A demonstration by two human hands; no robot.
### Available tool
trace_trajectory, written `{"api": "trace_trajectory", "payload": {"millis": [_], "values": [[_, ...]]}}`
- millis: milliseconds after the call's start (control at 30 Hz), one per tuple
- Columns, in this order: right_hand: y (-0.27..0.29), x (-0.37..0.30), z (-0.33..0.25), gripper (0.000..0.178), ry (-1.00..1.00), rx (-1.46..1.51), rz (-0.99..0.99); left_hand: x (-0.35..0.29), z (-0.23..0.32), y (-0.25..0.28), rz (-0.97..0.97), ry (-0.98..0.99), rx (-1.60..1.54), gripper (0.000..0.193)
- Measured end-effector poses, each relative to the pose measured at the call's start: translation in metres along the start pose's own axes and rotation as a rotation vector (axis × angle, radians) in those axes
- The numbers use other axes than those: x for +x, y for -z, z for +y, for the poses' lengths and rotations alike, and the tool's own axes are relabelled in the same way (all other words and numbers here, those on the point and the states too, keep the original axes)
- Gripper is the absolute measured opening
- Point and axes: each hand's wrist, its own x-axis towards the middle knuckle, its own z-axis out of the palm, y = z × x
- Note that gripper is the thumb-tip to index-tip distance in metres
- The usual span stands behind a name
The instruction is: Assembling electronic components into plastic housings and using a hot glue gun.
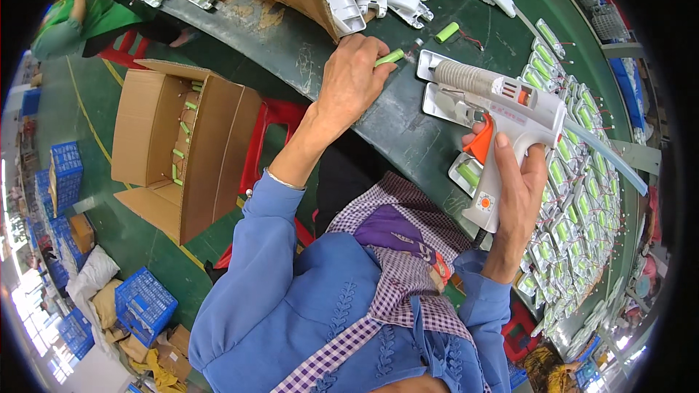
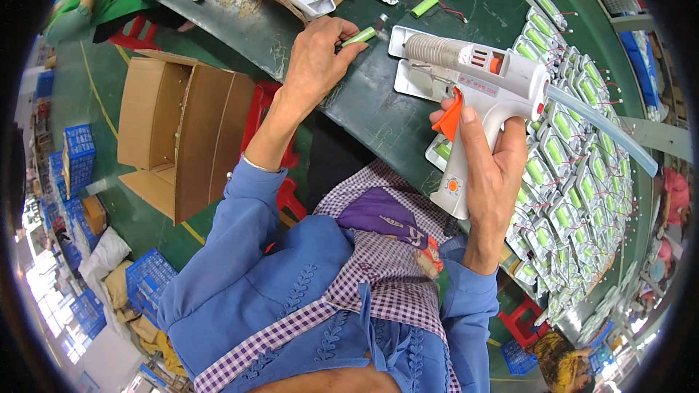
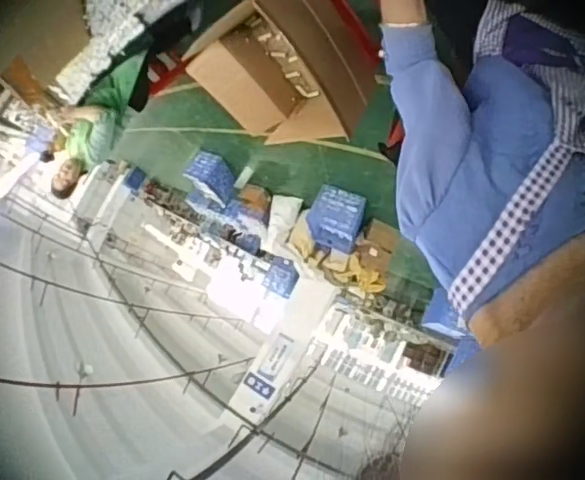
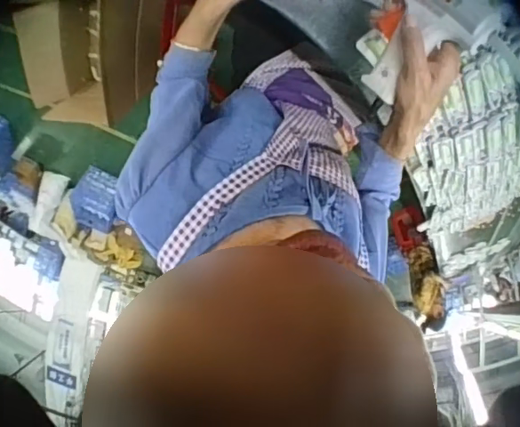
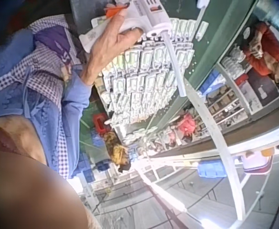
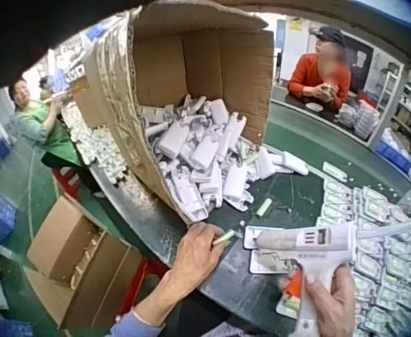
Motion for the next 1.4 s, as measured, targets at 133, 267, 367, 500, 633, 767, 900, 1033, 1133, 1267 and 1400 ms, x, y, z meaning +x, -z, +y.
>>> {"api": "trace_trajectory", "payload": {"millis": [133,267,367,500,633,767,900,1033,1133,1267,1400], "values": [[0.0,0.001,0.0,0.033,-0.007,-0.018,-0.01,0.001,0.001,-0.002,-0.025,-0.055,0.079,0.023],[0.008,-0.004,-0.004,0.034,-0.024,0.082,0.075,0.008,0.003,-0.001,-0.031,0.034,-0.151,0.021],[0.014,-0.005,-0.007,0.034,-0.011,0.063,0.099,0.022,0.018,0.007,-0.098,0.095,-0.25,0.022],[0.018,-0.004,-0.003,0.033,-0.011,0.027,0.11,0.035,0.028,0.0,-0.123,-0.021,-0.286,0.019],[0.021,-0.002,0.0,0.032,-0.056,0.012,0.118,0.045,0.028,-0.012,-0.121,-0.178,-0.221,0.017],[0.025,-0.005,0.002,0.032,-0.042,0.022,0.103,0.049,0.035,-0.022,-0.131,-0.296,-0.059,0.016],[0.024,-0.011,-0.002,0.032,-0.034,0.071,0.156,0.048,0.037,-0.031,-0.226,-0.299,0.041,0.014],[0.025,-0.016,-0.004,0.032,-0.051,0.099,0.163,0.044,0.038,-0.037,-0.304,-0.282,0.168,0.013],[0.023,-0.017,-0.005,0.032,-0.045,0.079,0.143,0.044,0.039,-0.039,-0.302,-0.274,0.179,0.013],[0.019,-0.013,-0.005,0.031,-0.019,0.086,0.136,0.044,0.041,-0.04,-0.335,-0.211,0.138,0.014],[0.013,-0.007,-0.007,0.031,0.013,-0.006,0.113,0.041,0.039,-0.041,-0.319,-0.22,0.114,0.014]]}}
